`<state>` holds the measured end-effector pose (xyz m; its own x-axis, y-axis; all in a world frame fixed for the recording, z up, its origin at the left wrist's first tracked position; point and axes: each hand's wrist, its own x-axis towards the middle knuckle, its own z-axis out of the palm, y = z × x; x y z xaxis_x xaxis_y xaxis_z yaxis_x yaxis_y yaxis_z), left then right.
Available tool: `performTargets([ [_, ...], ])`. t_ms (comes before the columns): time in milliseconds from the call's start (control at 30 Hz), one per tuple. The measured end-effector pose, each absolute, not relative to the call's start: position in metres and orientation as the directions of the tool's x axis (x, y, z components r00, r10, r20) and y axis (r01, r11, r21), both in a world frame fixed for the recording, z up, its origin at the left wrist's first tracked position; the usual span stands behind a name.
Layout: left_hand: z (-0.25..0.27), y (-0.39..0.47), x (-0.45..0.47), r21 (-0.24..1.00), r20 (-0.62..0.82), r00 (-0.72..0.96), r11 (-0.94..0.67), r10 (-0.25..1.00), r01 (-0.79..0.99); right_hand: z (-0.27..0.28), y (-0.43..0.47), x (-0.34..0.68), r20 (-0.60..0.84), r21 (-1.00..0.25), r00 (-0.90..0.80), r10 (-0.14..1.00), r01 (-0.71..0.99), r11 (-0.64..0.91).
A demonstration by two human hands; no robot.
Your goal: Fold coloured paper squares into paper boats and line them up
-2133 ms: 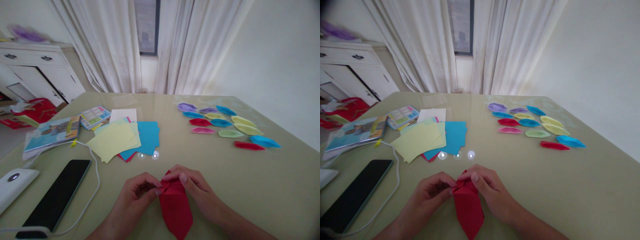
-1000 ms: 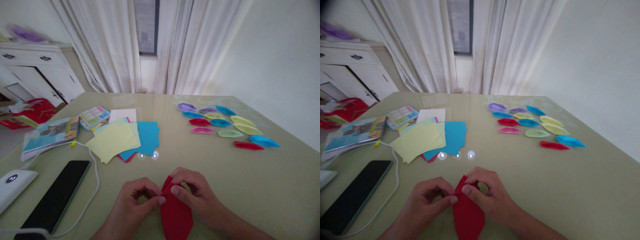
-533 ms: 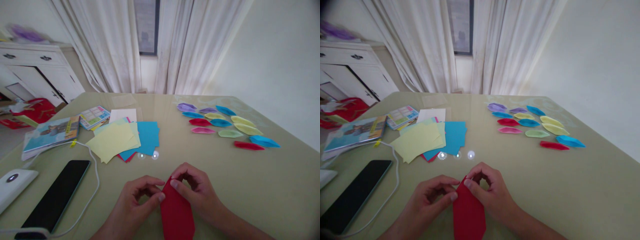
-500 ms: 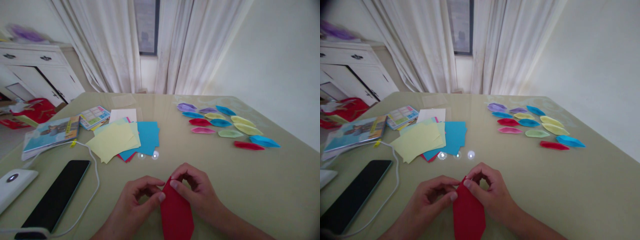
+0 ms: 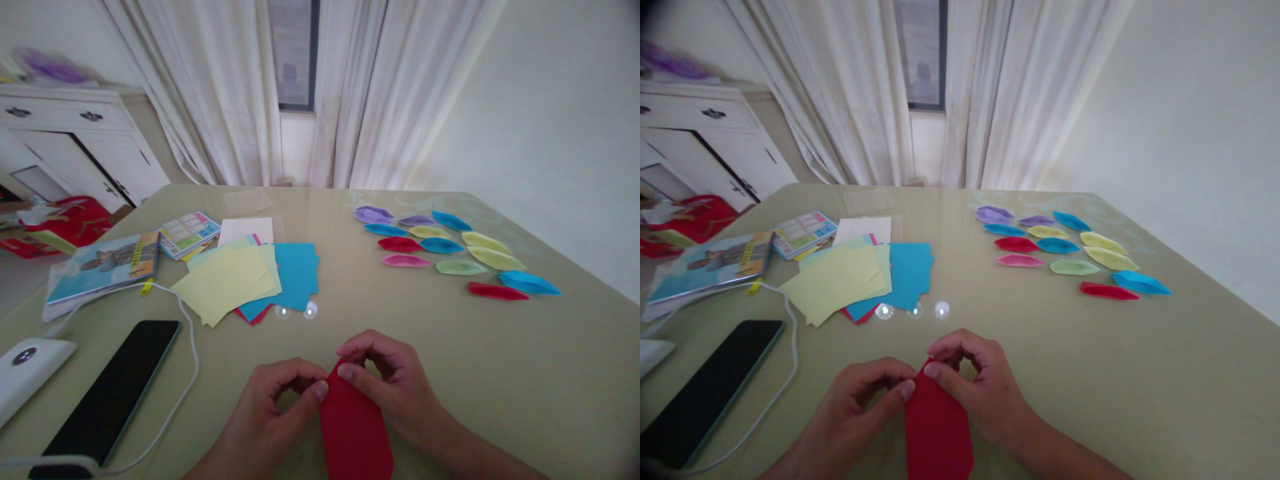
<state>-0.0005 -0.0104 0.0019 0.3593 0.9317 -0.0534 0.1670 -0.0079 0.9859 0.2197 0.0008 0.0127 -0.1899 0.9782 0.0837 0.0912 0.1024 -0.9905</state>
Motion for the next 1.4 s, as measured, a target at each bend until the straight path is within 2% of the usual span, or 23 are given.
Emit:
performTargets([
  [400, 0.0019, -0.0095, 0.0020, 0.993, -0.112, 0.371, 0.112, 0.922, 0.023, 0.0132, -0.0028, 0.2185, 0.088, -0.990, -0.222, 0.971, 0.090, 0.110],
  [733, 0.0027, -0.0139, 0.0022, 0.994, -0.078, 0.354, 0.045, 0.932, 0.100, 0.0163, -0.0004, 0.2179, 0.026, -0.987, -0.275, 0.961, 0.143, 0.068],
  [1133, 0.0059, -0.0106, 0.0042, 0.995, -0.083, 0.343, 0.057, 0.936, 0.086, 0.0119, 0.0041, 0.2195, -0.057, -0.998, -0.299, 0.952, 0.018, -0.055],
  [1400, 0.0040, -0.0117, 0.0051, 0.987, -0.124, 0.364, 0.078, 0.923, 0.139, 0.0164, 0.0020, 0.2208, 0.046, -0.993, -0.306, 0.951, 0.093, 0.078],
])
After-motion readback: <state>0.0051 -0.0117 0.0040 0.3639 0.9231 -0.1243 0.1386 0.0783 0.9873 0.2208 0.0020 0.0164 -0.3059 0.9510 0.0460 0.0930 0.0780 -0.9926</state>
